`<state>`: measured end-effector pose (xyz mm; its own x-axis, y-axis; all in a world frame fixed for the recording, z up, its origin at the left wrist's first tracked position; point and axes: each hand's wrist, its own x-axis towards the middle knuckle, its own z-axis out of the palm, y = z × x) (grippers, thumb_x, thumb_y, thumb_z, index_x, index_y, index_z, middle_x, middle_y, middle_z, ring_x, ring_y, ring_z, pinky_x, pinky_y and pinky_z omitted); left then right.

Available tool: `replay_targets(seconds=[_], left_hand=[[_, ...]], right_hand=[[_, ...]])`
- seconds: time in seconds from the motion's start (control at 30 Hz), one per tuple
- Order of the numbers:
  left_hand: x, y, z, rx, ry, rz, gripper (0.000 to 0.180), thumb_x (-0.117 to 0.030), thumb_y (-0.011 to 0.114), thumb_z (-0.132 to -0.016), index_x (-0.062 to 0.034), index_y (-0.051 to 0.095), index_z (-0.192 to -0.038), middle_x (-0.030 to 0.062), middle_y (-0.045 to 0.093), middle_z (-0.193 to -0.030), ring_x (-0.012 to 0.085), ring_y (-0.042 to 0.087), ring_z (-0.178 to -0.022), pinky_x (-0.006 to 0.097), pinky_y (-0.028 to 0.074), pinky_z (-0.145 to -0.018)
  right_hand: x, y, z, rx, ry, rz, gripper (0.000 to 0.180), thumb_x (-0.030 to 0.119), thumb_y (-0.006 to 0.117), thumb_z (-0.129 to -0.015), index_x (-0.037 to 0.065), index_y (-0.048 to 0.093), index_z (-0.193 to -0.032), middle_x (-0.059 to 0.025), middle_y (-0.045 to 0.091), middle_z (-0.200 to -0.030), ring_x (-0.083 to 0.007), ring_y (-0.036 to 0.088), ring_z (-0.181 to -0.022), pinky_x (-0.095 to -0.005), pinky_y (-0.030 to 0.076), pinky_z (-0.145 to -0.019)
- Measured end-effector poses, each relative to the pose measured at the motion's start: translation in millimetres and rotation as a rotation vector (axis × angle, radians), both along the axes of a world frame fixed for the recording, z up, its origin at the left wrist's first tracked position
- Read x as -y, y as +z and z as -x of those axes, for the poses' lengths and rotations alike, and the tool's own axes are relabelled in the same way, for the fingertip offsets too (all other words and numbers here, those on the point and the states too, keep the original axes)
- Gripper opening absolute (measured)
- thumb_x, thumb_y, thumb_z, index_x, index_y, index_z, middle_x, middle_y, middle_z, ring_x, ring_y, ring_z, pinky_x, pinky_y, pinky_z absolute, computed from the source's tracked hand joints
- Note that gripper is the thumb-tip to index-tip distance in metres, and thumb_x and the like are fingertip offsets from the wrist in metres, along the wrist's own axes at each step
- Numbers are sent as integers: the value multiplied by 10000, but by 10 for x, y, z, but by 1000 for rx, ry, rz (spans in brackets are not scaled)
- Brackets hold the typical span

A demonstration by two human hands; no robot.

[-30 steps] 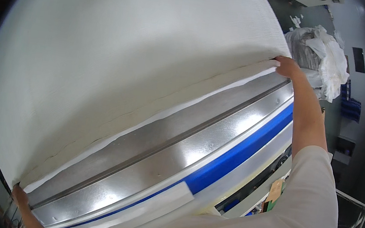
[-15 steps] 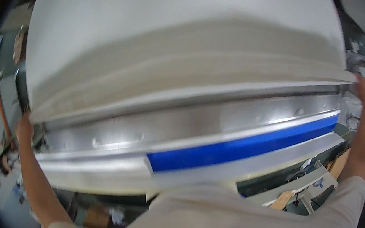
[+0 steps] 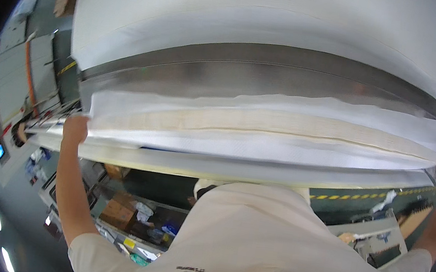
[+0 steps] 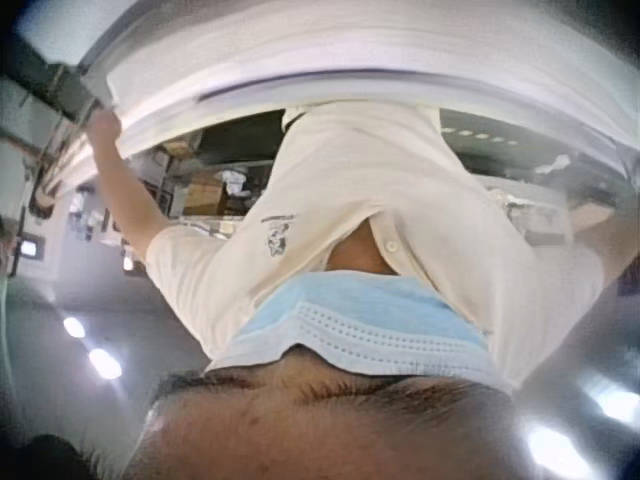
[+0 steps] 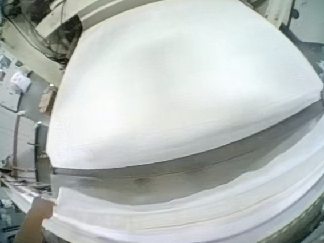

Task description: The person repeatedly lifts a large stack of white paper sheets from a metal tray, separates a few sheets from the top, and places them back onto the stack. This action is performed continuously in a repetitive manner.

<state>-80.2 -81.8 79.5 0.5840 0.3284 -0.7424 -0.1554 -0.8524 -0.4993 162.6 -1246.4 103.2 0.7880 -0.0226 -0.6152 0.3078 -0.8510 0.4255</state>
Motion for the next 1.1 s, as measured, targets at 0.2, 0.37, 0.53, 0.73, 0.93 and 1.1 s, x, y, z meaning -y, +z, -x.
replay_targets(seconds=[0.2, 0.37, 0.53, 0.73, 0.93, 1.1], left_hand=[[359, -308, 301, -419, -21, -29, 296, -82, 566, -768, -151, 658, -1040, 82, 650, -1071, 245, 615, -1011, 431, 476, -855], [216, -592, 552, -477, 50, -26, 203, -102, 566, -786, -113, 691, -946, 96, 652, -1071, 250, 620, -1002, 430, 495, -827], [176, -862, 427, -489, 32, 59, 186, -132, 548, -793, -92, 712, -870, 123, 675, -1000, 298, 641, -954, 418, 523, -771], [204, -669, 382, -195, 302, -278, 226, -205, 556, -852, -120, 689, -1014, 75, 666, -1083, 269, 628, -1025, 387, 511, -782], [-644, -1037, 710, 2, 248, -376, 304, -240, 587, -862, -68, 597, -1111, 102, 638, -1098, 267, 627, -995, 381, 529, -769], [-1108, -1031, 1154, 204, 336, -217, 305, -186, 471, -919, -62, 535, -1190, 145, 577, -1186, 317, 576, -1046, 417, 490, -829]], right_hand=[[-620, -135, 425, -252, 38, 230, 190, 131, 529, -799, 120, 689, -902, -132, 656, -917, -326, 609, -913, -438, 477, -821], [-269, -459, 709, -304, 160, 231, 182, 156, 523, -812, 71, 683, -834, -130, 661, -885, -325, 618, -874, -453, 487, -787], [390, -411, 974, -128, 159, 104, 159, 142, 519, -811, 63, 654, -781, -147, 632, -847, -341, 599, -856, -456, 481, -771], [-142, -423, 853, -325, 15, 141, 151, 90, 544, -745, 36, 644, -845, -173, 635, -898, -369, 593, -893, -452, 474, -805], [-624, -381, 935, -350, -315, 162, 520, 106, 649, -629, 29, 564, -1136, -216, 610, -1068, -381, 577, -1004, -425, 484, -849], [-1139, -508, 637, -548, -266, 219, 557, 211, 732, -588, 78, 622, -1117, -178, 632, -1078, -351, 597, -1005, -429, 486, -849]])
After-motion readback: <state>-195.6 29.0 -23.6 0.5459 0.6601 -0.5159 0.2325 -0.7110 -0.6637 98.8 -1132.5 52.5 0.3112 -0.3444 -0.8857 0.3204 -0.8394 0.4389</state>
